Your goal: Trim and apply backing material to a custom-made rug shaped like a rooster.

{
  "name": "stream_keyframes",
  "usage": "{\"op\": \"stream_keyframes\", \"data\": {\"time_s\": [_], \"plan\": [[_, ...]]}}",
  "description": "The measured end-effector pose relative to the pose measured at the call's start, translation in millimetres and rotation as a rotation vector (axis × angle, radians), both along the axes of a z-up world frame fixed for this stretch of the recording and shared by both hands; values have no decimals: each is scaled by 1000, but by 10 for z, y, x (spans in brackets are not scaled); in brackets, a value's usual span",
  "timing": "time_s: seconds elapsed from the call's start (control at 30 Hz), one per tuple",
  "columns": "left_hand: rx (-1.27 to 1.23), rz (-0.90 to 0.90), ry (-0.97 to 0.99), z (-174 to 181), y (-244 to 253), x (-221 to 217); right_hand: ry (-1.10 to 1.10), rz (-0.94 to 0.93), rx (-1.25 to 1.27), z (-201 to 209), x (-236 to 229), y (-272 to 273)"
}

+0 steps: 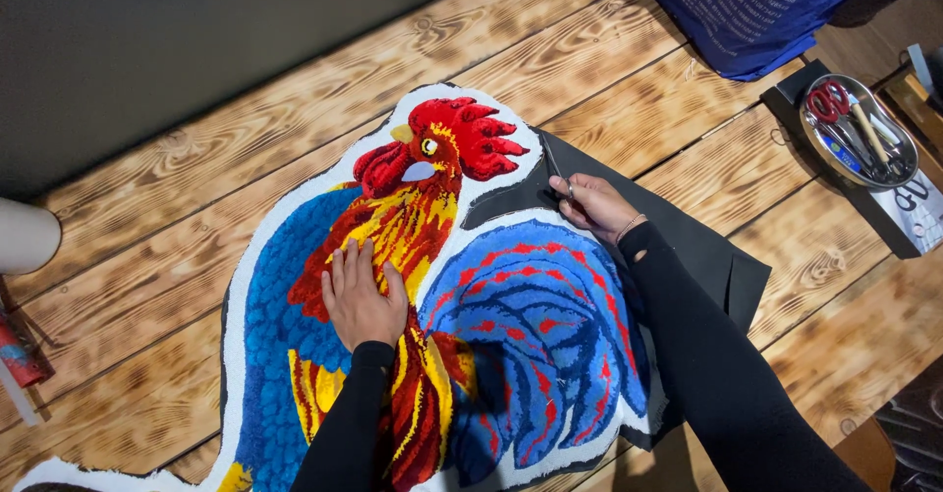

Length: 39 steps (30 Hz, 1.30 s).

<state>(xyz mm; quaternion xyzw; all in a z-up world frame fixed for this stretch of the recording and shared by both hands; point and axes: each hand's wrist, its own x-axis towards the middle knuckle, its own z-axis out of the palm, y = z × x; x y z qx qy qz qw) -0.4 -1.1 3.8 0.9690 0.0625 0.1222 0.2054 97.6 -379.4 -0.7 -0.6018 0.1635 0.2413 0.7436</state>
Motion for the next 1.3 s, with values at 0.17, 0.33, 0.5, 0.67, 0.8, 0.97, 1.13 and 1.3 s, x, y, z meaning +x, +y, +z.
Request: {"op": "stream_keyframes", "data": {"time_s": [0.17, 0.33, 0.5, 0.67, 0.8, 0.97, 1.13, 1.3], "plan": [[-5, 9, 6, 22, -5, -6, -62, 78, -60, -165, 98, -121], [-14, 21, 11, 35, -14, 0, -94, 138, -70, -157, 167, -181], [-14, 24, 0, 28, -12, -2, -20, 150, -44, -85, 281, -203], [-11, 31, -2, 48, -20, 0, -64, 222, -95, -152, 404, -336], [-9, 32, -7, 54, -21, 0, -142, 260, -142, -234, 471, -474], [-2, 31, -17, 48, -26, 0, -217, 148, -293, -90, 422, -652], [2, 32, -35, 32, -6, 6, -340, 90, -542, -121, 70, -1451], [34, 21, -71, 0, -22, -14, -403, 128, -1261, -51, -311, -2277]]}}
